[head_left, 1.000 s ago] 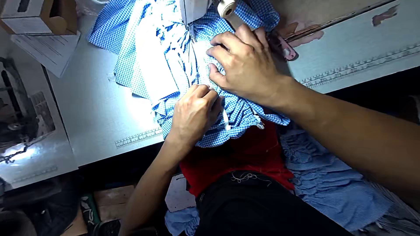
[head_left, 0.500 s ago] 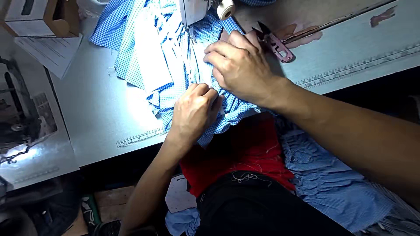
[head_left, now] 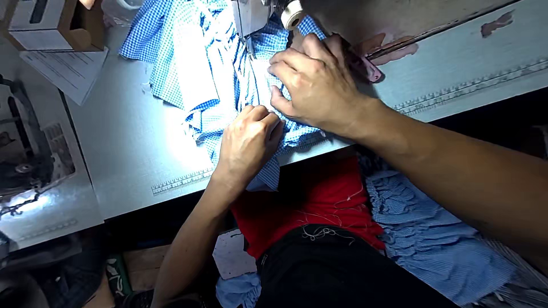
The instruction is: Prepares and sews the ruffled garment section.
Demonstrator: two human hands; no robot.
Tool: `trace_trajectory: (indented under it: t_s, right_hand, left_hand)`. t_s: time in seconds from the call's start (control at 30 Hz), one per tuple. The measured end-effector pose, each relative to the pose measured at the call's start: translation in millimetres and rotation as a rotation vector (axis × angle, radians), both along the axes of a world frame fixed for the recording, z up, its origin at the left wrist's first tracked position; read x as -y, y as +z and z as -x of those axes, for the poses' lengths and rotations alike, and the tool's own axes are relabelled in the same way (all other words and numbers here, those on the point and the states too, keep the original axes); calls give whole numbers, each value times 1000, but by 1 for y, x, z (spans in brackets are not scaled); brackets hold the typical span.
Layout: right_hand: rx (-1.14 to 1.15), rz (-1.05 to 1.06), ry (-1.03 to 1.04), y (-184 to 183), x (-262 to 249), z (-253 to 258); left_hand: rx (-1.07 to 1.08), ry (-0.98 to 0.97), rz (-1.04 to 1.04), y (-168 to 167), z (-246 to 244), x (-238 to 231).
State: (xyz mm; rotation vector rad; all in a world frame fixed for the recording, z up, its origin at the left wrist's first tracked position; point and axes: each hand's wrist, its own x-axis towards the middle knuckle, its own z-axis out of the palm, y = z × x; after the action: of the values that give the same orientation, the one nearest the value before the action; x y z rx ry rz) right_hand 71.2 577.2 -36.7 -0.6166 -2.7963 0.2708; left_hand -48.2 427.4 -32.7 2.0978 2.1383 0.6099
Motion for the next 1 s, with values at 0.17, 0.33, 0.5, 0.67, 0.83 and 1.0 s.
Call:
trace_trajectory:
  t_s: [0.17,0.33,0.5,0.67,0.83,1.0]
  right_hand:
    - [4,-22,4,1,0,0]
    - [87,-46,-62,4,-9,7]
    - [70,-106,-100,5,-19,22]
    - [-104,2,-25,-3,16,3]
    - [-76,52,-35,-9,16,-7]
    - [-129,53,-31,-9,11,-4]
  left_hand:
    - [-28,2,-3,0,4,-4]
    - [-27,-11,-37,-3,10,-7]
    - [-9,-58,-131,-11,22,-13]
    - [90,-266,-185,-20,51,-8]
    - [-267,-137,131,8,164,-5]
    - [-26,-271,-125,-6,70,-20]
